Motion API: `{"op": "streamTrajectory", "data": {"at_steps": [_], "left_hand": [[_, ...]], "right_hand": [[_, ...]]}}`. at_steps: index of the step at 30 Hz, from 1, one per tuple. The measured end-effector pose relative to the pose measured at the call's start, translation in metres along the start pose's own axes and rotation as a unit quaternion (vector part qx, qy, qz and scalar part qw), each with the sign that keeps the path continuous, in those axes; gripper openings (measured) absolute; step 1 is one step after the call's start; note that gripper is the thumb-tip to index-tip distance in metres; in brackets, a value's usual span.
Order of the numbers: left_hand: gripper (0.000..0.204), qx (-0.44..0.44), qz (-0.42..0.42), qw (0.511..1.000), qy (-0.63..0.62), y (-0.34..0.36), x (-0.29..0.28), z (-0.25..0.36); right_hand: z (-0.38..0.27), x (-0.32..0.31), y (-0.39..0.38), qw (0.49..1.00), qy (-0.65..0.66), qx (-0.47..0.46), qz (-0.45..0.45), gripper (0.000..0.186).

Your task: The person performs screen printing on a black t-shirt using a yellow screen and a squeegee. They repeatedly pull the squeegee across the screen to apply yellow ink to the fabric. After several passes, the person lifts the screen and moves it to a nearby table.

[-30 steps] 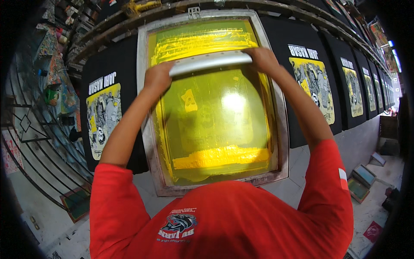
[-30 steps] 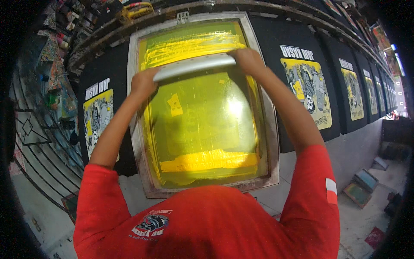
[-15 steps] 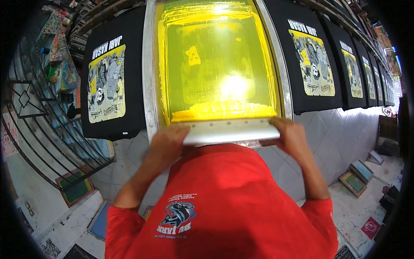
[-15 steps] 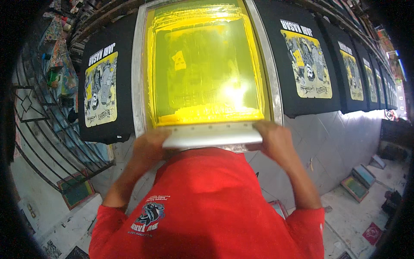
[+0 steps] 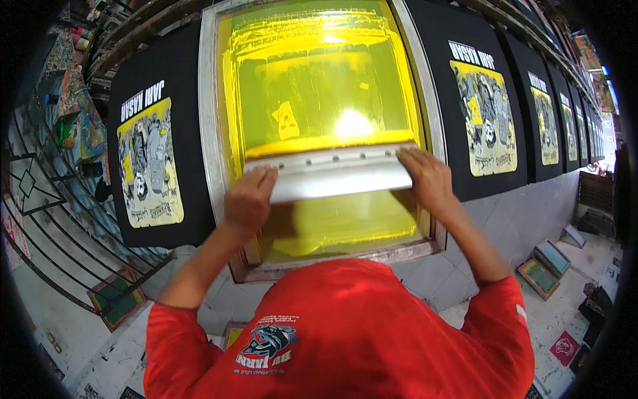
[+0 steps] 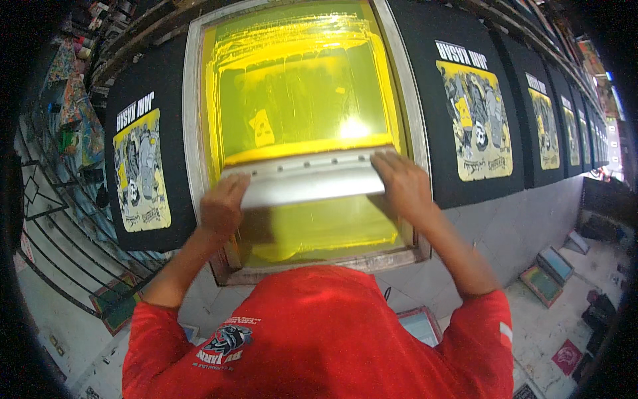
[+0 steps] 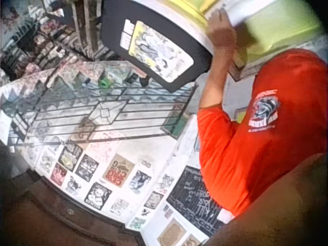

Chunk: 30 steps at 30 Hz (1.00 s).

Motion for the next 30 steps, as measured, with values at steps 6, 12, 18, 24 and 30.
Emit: {"op": "streamTrajectory", "data": {"at_steps": [6,12,18,24,30], "left_hand": [[0.038,-0.001,0.061,0.998,0.028,0.15,-0.015,-0.098],[0.029,-0.003,-0.105,0.994,-0.019,0.256,-0.065,-0.154],[0.028,0.027,-0.114,0.993,-0.029,0.283,-0.048,-0.169],[0.025,-0.031,-0.114,0.993,0.013,0.221,-0.044,-0.133],[0.03,0.027,0.075,0.994,-0.069,0.02,-0.029,-0.016]], "right_hand": [[0.086,0.002,0.17,0.998,-0.05,0.007,0.026,0.05],[0.107,-0.049,0.294,0.995,-0.027,-0.054,-0.079,0.037],[0.117,-0.041,0.319,0.994,-0.036,-0.036,-0.095,0.039],[0.099,-0.027,0.259,0.994,-0.05,-0.015,-0.093,0.031],[0.03,-0.008,0.037,0.997,-0.032,0.016,-0.064,0.041]]}}
Point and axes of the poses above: each hand's wrist, its own y-axis towards the middle knuckle, its own x-axis out of the palm, z = x × y, the point moved 10 cm from there along y, towards the middle knuckle, and after that the axes turned 5 degrees about -z, right-handed, at the moved point
